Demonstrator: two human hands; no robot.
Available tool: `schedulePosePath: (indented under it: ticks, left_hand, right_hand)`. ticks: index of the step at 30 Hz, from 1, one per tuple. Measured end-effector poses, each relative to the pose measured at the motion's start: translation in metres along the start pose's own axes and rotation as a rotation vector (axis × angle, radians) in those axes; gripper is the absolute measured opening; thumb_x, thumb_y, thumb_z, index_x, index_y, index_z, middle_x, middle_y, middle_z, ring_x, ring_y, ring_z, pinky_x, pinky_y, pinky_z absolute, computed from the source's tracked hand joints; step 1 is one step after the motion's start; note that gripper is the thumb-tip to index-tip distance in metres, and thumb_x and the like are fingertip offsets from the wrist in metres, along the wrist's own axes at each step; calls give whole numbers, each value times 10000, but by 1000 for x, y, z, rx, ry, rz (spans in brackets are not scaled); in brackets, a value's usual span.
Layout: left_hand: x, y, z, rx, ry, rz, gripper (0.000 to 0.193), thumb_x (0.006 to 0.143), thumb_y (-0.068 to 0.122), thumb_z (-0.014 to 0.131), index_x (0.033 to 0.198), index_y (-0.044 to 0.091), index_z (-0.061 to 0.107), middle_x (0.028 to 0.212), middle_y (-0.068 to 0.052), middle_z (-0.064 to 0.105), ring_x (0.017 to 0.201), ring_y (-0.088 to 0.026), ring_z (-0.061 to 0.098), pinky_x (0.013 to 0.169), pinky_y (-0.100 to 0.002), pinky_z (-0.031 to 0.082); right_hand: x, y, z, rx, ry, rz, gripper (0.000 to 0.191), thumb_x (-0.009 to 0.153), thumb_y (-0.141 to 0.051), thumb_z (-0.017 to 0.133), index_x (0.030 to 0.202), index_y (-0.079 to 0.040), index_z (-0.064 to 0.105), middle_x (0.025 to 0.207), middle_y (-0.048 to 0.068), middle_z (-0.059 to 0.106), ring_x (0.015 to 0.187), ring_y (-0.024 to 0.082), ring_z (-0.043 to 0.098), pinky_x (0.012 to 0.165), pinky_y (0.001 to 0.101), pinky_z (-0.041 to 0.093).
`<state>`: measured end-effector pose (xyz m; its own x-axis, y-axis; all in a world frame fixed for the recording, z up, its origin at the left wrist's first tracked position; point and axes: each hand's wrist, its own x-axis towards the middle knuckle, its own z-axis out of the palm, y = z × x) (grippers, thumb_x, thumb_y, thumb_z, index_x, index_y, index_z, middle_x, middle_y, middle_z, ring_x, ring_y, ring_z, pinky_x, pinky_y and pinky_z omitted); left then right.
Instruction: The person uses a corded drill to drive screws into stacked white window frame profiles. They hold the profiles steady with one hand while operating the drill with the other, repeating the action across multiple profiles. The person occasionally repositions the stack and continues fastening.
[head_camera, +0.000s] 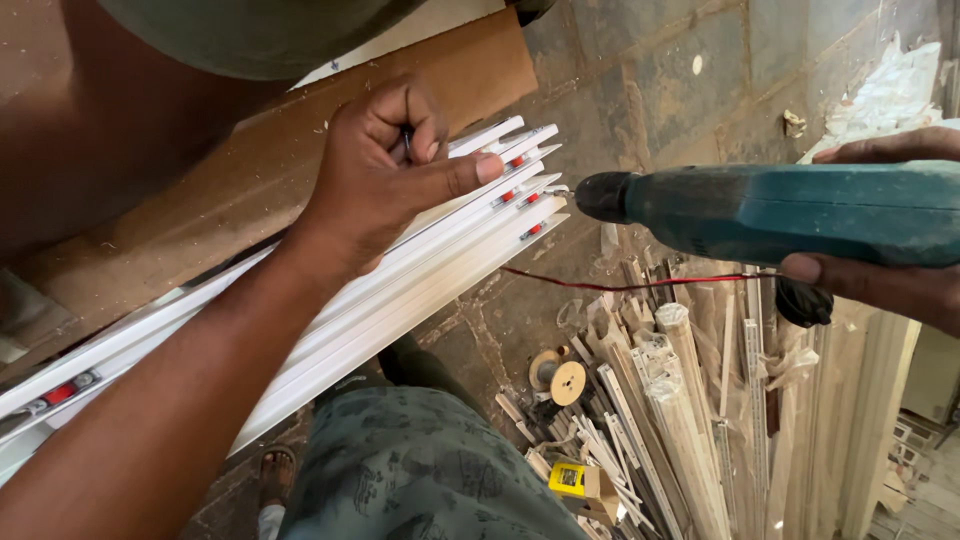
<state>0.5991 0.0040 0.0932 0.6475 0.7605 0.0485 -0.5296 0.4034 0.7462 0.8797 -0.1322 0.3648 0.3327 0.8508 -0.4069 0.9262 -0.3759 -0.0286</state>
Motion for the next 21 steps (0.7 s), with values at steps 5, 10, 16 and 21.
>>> schedulePosePath:
  ticks: [5, 10, 16, 21]
  left_hand:
    - [0, 0, 0, 22, -18, 27, 473, 919, 6, 858, 837, 174, 424, 806, 67, 434, 731, -22, 396, 659, -214, 406]
    - [-1, 2, -1, 18, -19, 8, 458, 924, 15, 852, 839, 171, 430, 812, 65, 435, 734, -22, 407, 670, -211, 426]
    - [-3, 5, 0, 20, -19, -5, 443, 932, 30, 846, 839, 170, 437, 806, 66, 447, 730, -15, 423, 664, -198, 434]
    - [-3, 5, 0, 12, -32, 0, 435, 941, 44, 842, 840, 171, 438, 800, 69, 454, 722, -4, 425, 649, -190, 422]
  right_hand:
    - [3, 0, 0, -48, -57, 68, 668, 703, -114, 873, 1297, 15, 597, 1108, 226, 739, 981, 336, 759, 883, 428, 643]
    - [6, 11, 5, -12, -87, 68, 715, 718, -153, 868, 1352, 4, 577, 1085, 239, 747, 953, 333, 769, 855, 425, 659]
    - [9, 22, 6, -63, -116, 47, 751, 708, -193, 879, 1367, 3, 575, 1085, 247, 750, 956, 340, 772, 871, 437, 654]
    - [17, 20, 5, -88, -128, 50, 792, 669, -201, 891, 1368, 11, 587, 1115, 255, 741, 975, 364, 759, 875, 457, 638]
